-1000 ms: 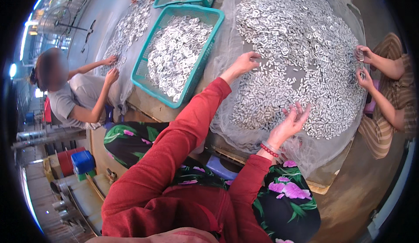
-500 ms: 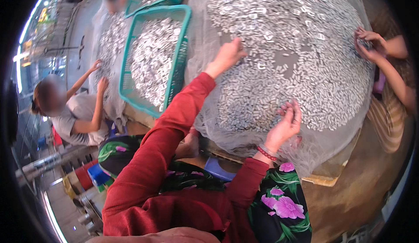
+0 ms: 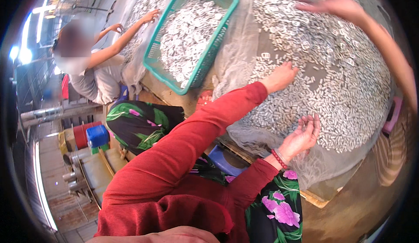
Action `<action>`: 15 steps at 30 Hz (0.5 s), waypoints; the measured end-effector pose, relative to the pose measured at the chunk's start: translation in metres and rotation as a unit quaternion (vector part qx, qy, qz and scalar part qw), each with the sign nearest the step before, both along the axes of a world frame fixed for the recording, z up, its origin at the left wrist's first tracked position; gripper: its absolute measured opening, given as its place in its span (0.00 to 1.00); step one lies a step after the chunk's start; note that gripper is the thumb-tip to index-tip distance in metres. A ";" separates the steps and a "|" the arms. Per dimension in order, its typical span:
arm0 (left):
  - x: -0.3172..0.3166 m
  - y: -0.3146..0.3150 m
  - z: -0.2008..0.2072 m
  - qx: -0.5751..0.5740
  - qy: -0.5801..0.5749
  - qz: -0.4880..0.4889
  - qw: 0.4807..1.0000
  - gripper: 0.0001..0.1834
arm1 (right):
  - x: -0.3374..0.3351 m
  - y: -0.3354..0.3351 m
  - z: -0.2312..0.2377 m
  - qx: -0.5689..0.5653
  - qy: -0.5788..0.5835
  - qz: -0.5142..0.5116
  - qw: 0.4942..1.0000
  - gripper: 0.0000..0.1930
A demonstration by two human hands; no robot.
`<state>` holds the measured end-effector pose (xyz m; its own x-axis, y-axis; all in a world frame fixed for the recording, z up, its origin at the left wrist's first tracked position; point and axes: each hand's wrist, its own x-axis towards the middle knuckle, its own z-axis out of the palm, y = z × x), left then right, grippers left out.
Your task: The person sits on a low stool and sorts small white plastic components from a large pile on a table into green baskets. They pick up handfuls of parts, separate them, and place the sorted items into the baskets while other workers perform similar tasks nearby.
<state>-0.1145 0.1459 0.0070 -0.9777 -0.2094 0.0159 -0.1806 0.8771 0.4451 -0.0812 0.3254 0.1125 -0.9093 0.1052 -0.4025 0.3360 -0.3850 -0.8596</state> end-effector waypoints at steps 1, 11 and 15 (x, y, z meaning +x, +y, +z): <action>0.001 0.004 0.005 0.024 -0.001 -0.012 1.000 0.15 | -0.003 0.003 0.002 -0.002 0.004 -0.004 1.000 0.12; 0.026 -0.085 0.035 0.679 0.096 0.230 0.690 0.10 | -0.001 0.010 -0.006 -0.079 -0.002 -0.023 0.997 0.12; 0.031 -0.114 0.030 0.556 0.011 0.317 0.769 0.18 | 0.004 0.005 -0.007 -0.109 0.002 -0.021 0.994 0.12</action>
<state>-0.0840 0.0321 0.0374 -0.6762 -0.5399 -0.5012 -0.3959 -0.3075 0.8653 -0.0769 0.3302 0.1059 -0.9072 0.0544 -0.4171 0.3129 -0.5756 -0.7555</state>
